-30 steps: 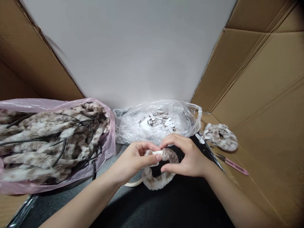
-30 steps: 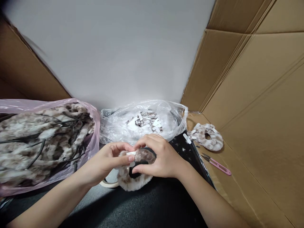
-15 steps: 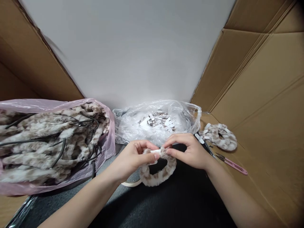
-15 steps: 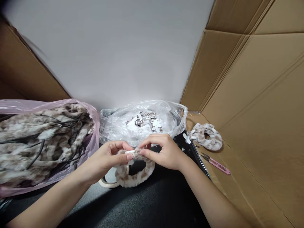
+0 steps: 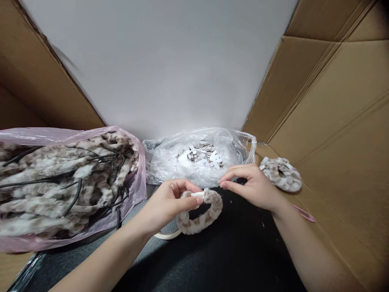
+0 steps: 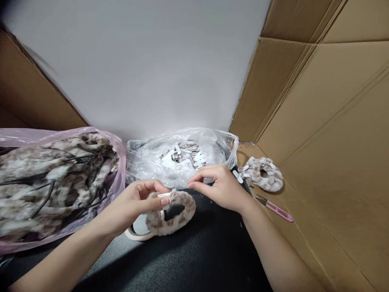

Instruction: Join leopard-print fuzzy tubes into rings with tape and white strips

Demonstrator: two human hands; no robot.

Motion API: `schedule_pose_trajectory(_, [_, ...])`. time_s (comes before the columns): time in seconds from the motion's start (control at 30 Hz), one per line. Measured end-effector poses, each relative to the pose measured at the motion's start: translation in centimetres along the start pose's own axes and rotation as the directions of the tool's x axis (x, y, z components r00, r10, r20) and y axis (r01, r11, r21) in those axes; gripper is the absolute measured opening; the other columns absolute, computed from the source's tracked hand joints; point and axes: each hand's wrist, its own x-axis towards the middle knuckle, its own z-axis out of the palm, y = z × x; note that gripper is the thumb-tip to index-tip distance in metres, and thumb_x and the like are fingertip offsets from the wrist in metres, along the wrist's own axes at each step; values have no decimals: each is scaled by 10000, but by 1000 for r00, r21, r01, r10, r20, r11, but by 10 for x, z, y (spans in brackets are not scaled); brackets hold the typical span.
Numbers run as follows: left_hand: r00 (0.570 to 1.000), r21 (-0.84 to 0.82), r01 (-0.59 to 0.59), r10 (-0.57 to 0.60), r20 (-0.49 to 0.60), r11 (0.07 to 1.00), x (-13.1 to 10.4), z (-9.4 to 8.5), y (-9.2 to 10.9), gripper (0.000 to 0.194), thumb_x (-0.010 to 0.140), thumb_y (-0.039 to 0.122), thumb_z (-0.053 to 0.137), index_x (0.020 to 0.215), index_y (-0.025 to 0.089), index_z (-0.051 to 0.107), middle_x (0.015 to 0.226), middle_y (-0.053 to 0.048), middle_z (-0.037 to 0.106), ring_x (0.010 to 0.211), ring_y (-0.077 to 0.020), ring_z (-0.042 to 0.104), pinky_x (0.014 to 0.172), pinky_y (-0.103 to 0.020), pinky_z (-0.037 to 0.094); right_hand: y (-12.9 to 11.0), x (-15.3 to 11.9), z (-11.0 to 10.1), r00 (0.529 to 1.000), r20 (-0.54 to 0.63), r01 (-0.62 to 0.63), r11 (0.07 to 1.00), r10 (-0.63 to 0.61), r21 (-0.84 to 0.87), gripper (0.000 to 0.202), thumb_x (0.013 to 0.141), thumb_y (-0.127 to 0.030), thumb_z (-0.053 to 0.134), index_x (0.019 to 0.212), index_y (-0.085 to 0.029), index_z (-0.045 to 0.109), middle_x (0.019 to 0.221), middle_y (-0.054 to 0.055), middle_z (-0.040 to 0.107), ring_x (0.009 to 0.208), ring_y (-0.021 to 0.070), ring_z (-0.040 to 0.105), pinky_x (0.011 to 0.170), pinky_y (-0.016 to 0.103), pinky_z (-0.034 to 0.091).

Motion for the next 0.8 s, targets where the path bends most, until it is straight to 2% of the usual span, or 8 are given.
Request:
schedule_pose_trajectory(0.1, [1000, 21, -1, 1, -5, 1000, 0, -1, 0, 213, 704, 298, 799, 767, 150, 660, 646, 13, 649, 507, -92, 601, 466, -173, 489, 5, -4, -29, 956, 134, -244, 962, 260, -125, 137, 841, -272, 655, 765, -201, 744, 776, 12, 742, 748, 165, 680, 695, 265, 498])
schedule_pose_trajectory(0.2, [1000, 45, 2, -1, -2, 999, 1, -2, -3, 222, 715, 323, 791, 782, 157, 659, 621, 17, 640, 494, -89, 588, 463, -169, 471, 22, -12, -54, 825, 190, -455, 825, 532, -334, 121, 799, -265, 660, 749, -197, 747, 749, 26, 741, 709, 195, 678, 636, 288, 487])
schedule_pose_trajectory(0.27, [1000, 52, 4, -4, -4, 999, 2, -3, -4, 234, 717, 341, 789, 792, 163, 657, 600, 20, 630, 495, -91, 582, 462, -168, 462, 36, -17, -66, 782, 105, -513, 730, 614, -452, 128, 733, -202, 692, 843, -207, 758, 856, 37, 752, 798, 217, 685, 690, 302, 494])
schedule_pose_trajectory(0.37, [1000, 49, 2, -1, -23, 999, 4, -3, -4, 257, 696, 353, 806, 776, 161, 654, 626, 15, 635, 529, -93, 582, 470, -162, 456, 52, -21, -77, 762, -6, -570, 664, 648, -484, 378, 638, -180, 758, 1012, -226, 737, 1029, 50, 737, 944, 241, 674, 777, 306, 501])
schedule_pose_trajectory(0.47, [999, 68, -1, 3, -34, 998, 5, -4, -5, 268, 698, 376, 801, 774, 163, 656, 671, 9, 655, 537, -89, 580, 487, -166, 467, 58, -23, -85, 689, -63, -665, 594, 722, -453, 169, 732, -213, 662, 873, -195, 753, 811, 62, 749, 738, 220, 692, 643, 298, 505])
schedule_pose_trajectory(0.53, [1000, 95, -1, 3, -25, 995, 5, -5, -6, 272, 715, 397, 785, 789, 169, 656, 670, 7, 664, 518, -92, 580, 492, -179, 473, 57, -23, -89, 710, -152, -668, 590, 688, -453, 171, 753, -165, 599, 828, -191, 751, 771, 62, 745, 700, 216, 688, 624, 299, 504])
schedule_pose_trajectory(0.67, [999, 162, -12, 17, -31, 987, 2, -2, -6, 281, 723, 416, 774, 780, 170, 651, 640, 4, 660, 501, -104, 581, 488, -194, 470, 49, -22, -90, 838, -347, -544, 679, 420, -493, 312, 748, -175, 637, 1048, -180, 724, 1095, 95, 724, 1009, 278, 658, 859, 376, 503])
schedule_pose_trajectory(0.8, [997, 167, -50, 58, -46, 985, -2, 5, -3, 294, 706, 417, 786, 765, 158, 659, 629, -7, 661, 517, -122, 590, 484, -200, 469, 25, -17, -70, 913, -341, -349, 864, 225, -363, 272, 820, -256, 635, 1079, -212, 703, 1108, 63, 716, 1034, 240, 647, 927, 382, 474])
